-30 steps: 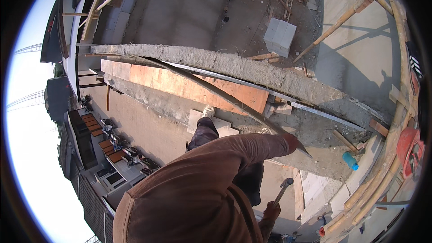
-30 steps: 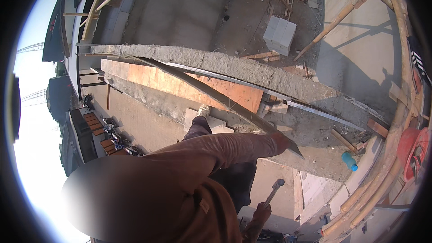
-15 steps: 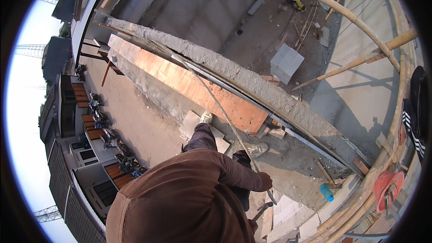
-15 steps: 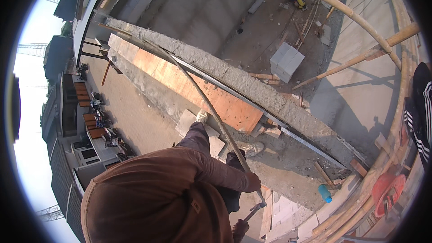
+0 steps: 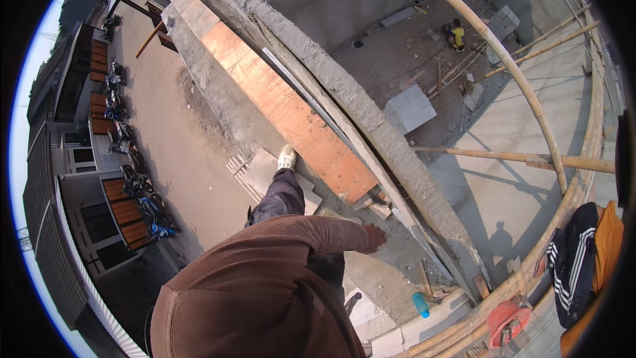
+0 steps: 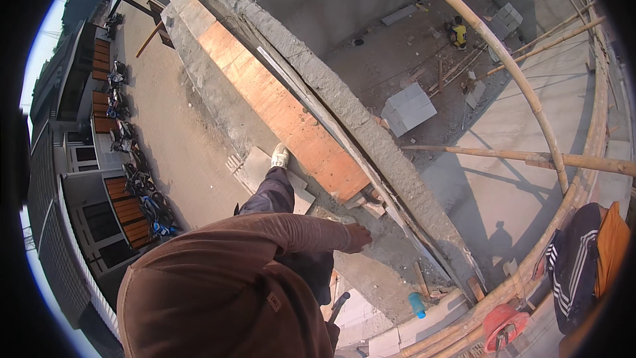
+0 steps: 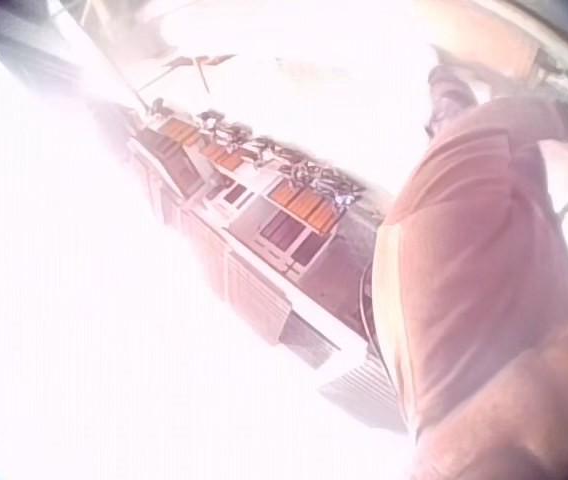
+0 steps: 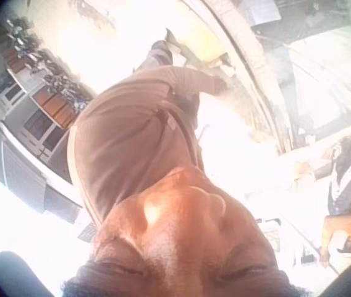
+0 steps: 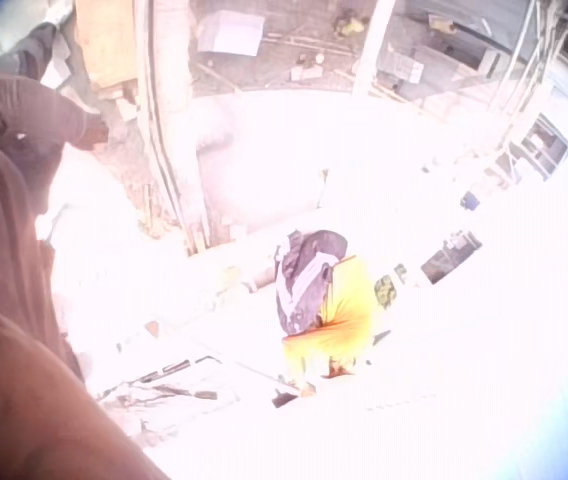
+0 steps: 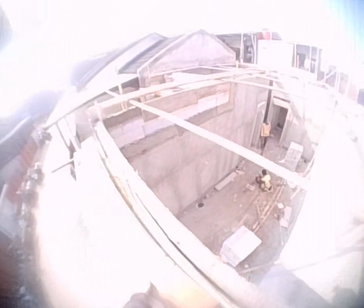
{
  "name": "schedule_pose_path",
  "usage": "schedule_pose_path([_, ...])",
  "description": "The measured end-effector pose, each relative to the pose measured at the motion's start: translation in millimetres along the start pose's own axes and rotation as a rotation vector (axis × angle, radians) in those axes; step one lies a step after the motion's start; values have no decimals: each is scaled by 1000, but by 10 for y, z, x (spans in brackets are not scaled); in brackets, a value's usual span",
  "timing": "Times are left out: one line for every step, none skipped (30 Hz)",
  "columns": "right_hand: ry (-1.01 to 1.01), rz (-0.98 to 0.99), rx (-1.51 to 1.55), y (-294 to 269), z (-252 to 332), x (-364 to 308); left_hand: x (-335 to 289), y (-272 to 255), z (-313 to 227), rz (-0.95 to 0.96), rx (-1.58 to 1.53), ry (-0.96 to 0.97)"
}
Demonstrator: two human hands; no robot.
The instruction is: The person uses a hammer to break off excess concrete from the edge of a wall and then holds a long metal bar against the wall for alignment.
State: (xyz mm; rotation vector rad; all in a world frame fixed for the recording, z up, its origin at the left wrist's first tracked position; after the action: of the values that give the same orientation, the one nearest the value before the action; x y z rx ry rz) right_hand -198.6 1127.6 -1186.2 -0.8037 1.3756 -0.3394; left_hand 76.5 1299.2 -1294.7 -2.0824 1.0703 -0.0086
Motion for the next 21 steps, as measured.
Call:
schedule_pose_path([-72, -11, -66, -39, 202, 23, -207, -189, 304, 21, -21, -174])
schedule_pose_path([-142, -19, -134, -62, 432, 23, -466, -389, 657, 22, -59, -340])
schedule_pose_path([-214, -29, -209, -90, 668, 15, -757, -573, 1020, 4, -73, -503])
schedule_pose_path([-284, -37, -283, -100, 912, -9, -1059, -755, 1402, -22, -73, -645])
schedule_pose_path([-348, -46, -359, -85, 1176, -54, -1438, -922, 1788, -96, -129, -795])
schedule_pose_path([-405, -58, -431, -61, 1442, -124, -1842, -1079, 2151, -201, -182, -921])
schedule_pose_path([-464, -67, -506, -19, 1714, -194, -2244, -1180, 2455, -237, -208, -1048])
schedule_pose_path([-511, -80, -578, 44, 1980, -293, -2648, -1283, 2785, -199, -294, -1173])
schedule_pose_path([-552, -91, -649, 127, 2257, -393, -3093, -1343, 3006, -261, -309, -1265])
schedule_pose_path([-584, -104, -715, 236, 2531, -497, -3558, -1383, 3168, -396, -383, -1312])
schedule_pose_path([-614, -116, -779, 348, 2802, -608, -3976, -1400, 3292, -445, -375, -1382])
schedule_pose_path([-652, -134, -823, 477, 3089, -723, -4365, -1399, 3402, -462, -428, -1472])
schedule_pose_path([-701, -144, -852, 599, 3339, -837, -4720, -1385, 3475, -518, -484, -1533])
schedule_pose_path([-769, -166, -890, 706, 3611, -946, -5047, -1353, 3514, -549, -496, -1585])
schedule_pose_path([-859, -167, -871, 870, 3892, -1066, -5360, -1302, 3530, -599, -605, -1603])
schedule_pose_path([-959, -181, -867, 1029, 4161, -1174, -5589, -1234, 3531, -583, -604, -1677])
schedule_pose_path([-993, -153, -827, 1182, 4406, -1282, -5800, -1169, 3526, -595, -585, -1735])
schedule_pose_path([-1021, -147, -784, 1341, 4668, -1380, -5966, -1099, 3520, -608, -603, -1751])
schedule_pose_path([-1125, -124, -760, 1486, 4893, -1515, -6103, -1027, 3501, -625, -624, -1762])
schedule_pose_path([-1217, -140, -734, 1618, 5112, -1640, -6187, -961, 3495, -636, -657, -1768])
schedule_pose_path([-1273, -133, -702, 1738, 5303, -1761, -6246, -910, 3492, -675, -708, -1770])
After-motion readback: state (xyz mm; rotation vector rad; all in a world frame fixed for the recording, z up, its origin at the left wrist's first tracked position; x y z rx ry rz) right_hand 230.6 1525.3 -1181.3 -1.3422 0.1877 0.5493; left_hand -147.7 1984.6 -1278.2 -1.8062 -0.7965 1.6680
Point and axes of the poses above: each hand's wrist, its own x-axis towards the middle knuckle, its own y-axis out of the palm, z = x × y, the point moved 3 cm from there along x, towards the middle knuckle, and after that the axes turned 15 degrees about -z, right-handed, at the moved point
